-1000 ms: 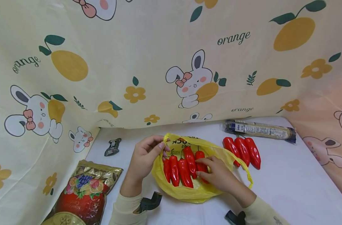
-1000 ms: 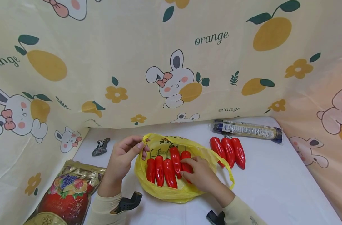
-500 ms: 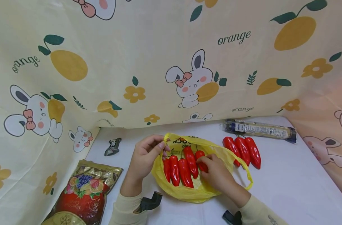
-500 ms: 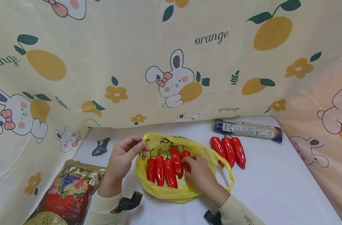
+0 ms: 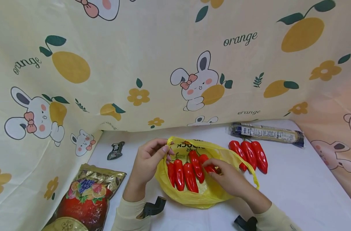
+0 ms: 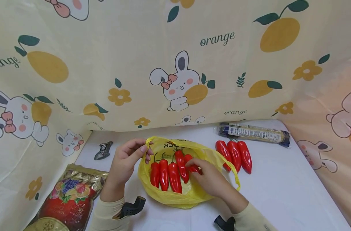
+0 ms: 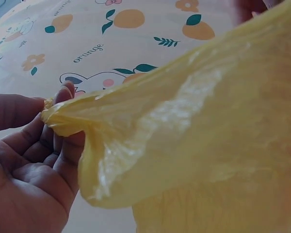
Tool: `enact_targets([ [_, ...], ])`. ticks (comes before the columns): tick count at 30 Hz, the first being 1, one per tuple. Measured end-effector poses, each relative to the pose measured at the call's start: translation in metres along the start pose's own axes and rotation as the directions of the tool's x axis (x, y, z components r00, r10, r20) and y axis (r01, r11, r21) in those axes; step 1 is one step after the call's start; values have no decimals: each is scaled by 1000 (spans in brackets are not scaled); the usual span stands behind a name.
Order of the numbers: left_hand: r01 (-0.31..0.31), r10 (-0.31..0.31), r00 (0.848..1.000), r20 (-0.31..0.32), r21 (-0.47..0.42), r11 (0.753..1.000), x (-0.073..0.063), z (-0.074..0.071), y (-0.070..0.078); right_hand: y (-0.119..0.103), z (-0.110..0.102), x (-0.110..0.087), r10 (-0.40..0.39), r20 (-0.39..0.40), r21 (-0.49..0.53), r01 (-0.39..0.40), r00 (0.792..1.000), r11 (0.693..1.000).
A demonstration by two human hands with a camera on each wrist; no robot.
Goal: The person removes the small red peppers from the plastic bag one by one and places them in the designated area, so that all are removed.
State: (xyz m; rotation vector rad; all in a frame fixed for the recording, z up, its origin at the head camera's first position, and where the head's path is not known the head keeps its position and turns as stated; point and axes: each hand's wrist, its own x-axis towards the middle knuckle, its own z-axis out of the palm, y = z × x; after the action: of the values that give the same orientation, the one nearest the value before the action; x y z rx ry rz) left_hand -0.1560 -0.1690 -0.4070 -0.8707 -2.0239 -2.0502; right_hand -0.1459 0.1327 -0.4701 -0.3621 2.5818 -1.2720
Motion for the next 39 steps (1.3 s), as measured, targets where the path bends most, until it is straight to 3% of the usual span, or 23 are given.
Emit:
enact_targets([
  [10,-9,9,1000,5,-8,1000,0,0,-1,-5,-12,-12,-45,87,213,25,995,977],
  [19,0,0,1000,2,-10,1000,0,0,0,-3,-22,-25,-156,104,368,108,982,924],
  [25,-2,2,1000,3,-5,1000,0,0,0,3,-31,-29,-171,105,466,103,980,879],
  [31,-2,2,1000,4,-2,1000,0,0,-1,9,-40,-33,-149,50,501,104,988,859],
  [39,-9,9,1000,3,3,1000,0,0,-2,15,-52,-39,-64,-87,476,98,994,874],
])
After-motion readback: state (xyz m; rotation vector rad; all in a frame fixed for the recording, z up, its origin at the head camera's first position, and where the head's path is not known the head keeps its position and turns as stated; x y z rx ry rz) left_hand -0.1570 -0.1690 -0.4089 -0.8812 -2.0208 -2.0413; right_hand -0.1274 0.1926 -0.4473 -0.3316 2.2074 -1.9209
